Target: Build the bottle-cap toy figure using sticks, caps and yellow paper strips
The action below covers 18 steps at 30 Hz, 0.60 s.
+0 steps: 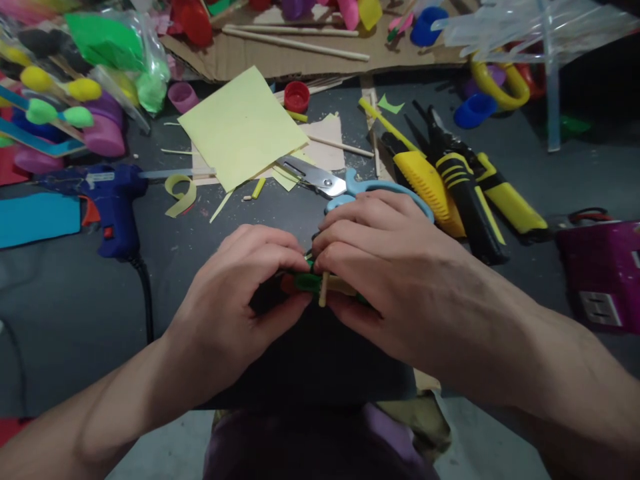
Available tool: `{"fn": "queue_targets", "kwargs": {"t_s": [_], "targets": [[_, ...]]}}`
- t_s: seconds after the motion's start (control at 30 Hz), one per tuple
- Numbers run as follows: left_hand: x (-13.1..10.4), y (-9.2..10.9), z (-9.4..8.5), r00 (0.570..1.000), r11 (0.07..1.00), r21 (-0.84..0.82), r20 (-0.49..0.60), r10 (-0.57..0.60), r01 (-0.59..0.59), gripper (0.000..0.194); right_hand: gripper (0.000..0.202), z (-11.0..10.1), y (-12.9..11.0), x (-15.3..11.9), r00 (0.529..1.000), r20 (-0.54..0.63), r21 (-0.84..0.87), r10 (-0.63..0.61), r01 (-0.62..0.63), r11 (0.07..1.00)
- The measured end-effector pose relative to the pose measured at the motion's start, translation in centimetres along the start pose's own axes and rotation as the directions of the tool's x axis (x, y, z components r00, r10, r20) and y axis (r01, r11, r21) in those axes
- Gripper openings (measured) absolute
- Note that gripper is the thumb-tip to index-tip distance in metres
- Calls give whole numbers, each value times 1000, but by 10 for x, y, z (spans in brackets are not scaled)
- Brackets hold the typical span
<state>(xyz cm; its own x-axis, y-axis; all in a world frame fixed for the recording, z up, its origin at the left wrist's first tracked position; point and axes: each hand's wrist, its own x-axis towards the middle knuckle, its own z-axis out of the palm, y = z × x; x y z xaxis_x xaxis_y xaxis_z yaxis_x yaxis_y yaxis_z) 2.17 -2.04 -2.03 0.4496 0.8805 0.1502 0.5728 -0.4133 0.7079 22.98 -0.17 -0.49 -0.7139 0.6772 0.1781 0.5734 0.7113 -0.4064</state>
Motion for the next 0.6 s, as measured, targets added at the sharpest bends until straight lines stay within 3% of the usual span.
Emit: {"fn": "queue_targets", "kwargs": {"t_s": [0.13, 0.27, 0.4, 0.6], "targets": [[0, 1, 0, 1000, 1000, -16, -11, 0, -1, 17, 14, -1, 1, 1, 998, 54, -54, -30, 33, 998], [-3, 1, -1, 983, 982, 106, -81, 166, -157, 18, 15, -1, 2, 1, 998, 55, -57, -10, 14, 998], [-5, -2, -5, 951, 925, 236, -14, 308, -296, 20, 17, 1, 3, 1, 999, 44, -33, -21, 23, 999], [1, -3, -13, 930, 903, 226, 64, 361, -366, 19, 16, 0, 5, 1, 999, 46, 7, -18, 18, 1000]]}}
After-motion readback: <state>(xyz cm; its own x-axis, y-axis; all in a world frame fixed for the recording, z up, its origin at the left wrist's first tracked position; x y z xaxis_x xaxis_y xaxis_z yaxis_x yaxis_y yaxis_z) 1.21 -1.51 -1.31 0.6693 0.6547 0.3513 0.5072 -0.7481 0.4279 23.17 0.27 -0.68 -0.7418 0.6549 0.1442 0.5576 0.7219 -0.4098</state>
